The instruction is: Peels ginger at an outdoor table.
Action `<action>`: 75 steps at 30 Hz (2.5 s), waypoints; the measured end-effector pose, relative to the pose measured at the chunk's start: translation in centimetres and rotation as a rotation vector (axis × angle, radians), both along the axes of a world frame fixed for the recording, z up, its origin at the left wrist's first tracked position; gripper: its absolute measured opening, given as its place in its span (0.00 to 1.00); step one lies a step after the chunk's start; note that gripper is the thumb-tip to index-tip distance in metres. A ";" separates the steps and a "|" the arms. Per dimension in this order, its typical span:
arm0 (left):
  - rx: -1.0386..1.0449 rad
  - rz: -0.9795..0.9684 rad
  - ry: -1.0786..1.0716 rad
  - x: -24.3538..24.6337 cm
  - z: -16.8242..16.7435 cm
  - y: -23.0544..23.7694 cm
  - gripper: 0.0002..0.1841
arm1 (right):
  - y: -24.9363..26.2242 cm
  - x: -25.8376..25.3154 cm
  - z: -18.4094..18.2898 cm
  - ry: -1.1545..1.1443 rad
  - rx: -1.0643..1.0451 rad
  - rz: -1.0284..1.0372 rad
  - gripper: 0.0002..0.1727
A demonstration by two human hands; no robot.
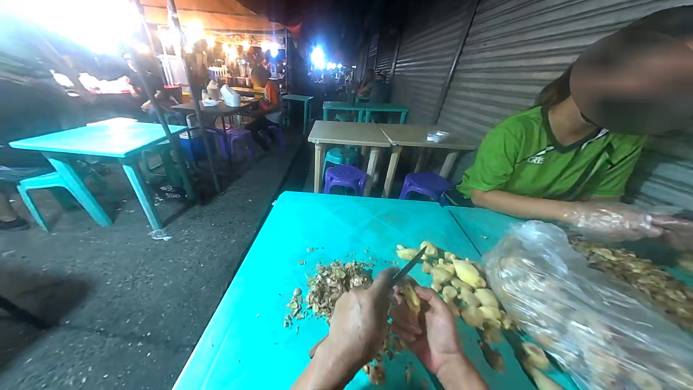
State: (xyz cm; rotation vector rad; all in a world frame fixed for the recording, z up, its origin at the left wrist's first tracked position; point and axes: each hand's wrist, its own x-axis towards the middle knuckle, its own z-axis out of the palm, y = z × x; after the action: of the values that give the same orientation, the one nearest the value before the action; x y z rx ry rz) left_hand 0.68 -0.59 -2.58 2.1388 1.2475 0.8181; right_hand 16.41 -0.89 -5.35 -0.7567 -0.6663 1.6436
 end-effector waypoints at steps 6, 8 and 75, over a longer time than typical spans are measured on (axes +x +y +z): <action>-0.037 -0.045 0.096 0.6 0.2 -0.4 0.24 | -0.6 -0.8 0.4 0.064 -0.128 0.039 0.38; 0.027 -0.029 0.147 0.5 -0.1 0.1 0.21 | -0.5 -0.9 0.4 0.018 -0.159 0.065 0.39; -0.359 -0.113 -0.083 2.2 1.9 1.6 0.20 | 2.0 0.1 -1.9 -0.446 0.421 -0.477 0.27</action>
State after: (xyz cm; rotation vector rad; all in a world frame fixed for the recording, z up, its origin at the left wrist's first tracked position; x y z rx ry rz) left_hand 2.84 1.04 -0.69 1.8488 1.1232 0.5788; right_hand 16.50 1.08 -7.20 -0.8921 -1.0167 0.8641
